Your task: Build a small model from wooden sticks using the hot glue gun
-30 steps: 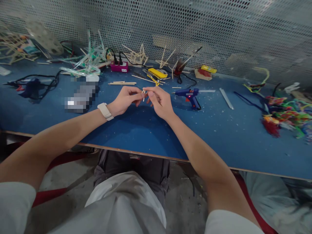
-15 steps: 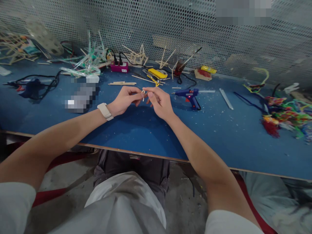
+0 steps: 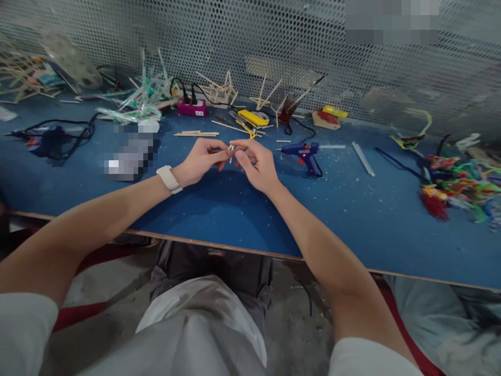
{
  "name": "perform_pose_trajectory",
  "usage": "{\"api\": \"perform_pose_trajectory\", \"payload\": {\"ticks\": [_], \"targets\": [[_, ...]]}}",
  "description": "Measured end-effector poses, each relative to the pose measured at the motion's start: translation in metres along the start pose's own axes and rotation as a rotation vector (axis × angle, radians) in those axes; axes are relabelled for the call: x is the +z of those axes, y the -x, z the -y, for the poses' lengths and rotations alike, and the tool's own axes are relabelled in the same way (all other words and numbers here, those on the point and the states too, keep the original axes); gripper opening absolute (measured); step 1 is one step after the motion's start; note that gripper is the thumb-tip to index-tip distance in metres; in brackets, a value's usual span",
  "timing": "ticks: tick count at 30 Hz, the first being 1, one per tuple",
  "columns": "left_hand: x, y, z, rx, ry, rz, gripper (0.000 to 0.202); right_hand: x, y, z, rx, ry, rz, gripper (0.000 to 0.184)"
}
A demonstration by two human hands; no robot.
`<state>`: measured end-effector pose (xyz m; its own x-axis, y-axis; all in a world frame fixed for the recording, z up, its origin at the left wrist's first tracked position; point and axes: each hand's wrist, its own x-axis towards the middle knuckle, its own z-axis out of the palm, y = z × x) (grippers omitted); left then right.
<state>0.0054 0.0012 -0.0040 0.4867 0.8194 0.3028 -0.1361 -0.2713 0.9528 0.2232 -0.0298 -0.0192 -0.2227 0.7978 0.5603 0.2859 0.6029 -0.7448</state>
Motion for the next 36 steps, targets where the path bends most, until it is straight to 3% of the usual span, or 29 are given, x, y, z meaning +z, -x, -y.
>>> {"api": "perform_pose_trajectory", "payload": {"ticks": [9, 15, 21, 25, 33, 36], "targets": [[0.001, 0.0, -0.002, -0.04, 0.007, -0.034, 0.032, -0.001, 0.001, 0.008, 0.034, 0.036, 0.026, 0.071], [0.001, 0.0, 0.0, -0.027, -0.066, -0.021, 0.041, -0.005, -0.001, 0.014, 0.006, 0.097, -0.003, 0.074], [-0.014, -0.007, -0.003, 0.158, -0.607, -0.162, 0.019, -0.012, -0.003, 0.015, -0.036, 0.207, -0.048, 0.074], [-0.028, -0.01, -0.006, 0.22, -0.877, -0.164, 0.02, -0.015, -0.005, 0.009, -0.045, 0.266, -0.036, 0.073], [-0.028, -0.003, -0.017, 0.059, -1.327, -0.016, 0.031, -0.016, -0.008, 0.001, -0.008, 0.333, 0.056, 0.073], [-0.045, -0.007, -0.027, -0.036, -1.434, 0.039, 0.036, -0.014, -0.009, 0.001, 0.005, 0.311, 0.086, 0.073]]}}
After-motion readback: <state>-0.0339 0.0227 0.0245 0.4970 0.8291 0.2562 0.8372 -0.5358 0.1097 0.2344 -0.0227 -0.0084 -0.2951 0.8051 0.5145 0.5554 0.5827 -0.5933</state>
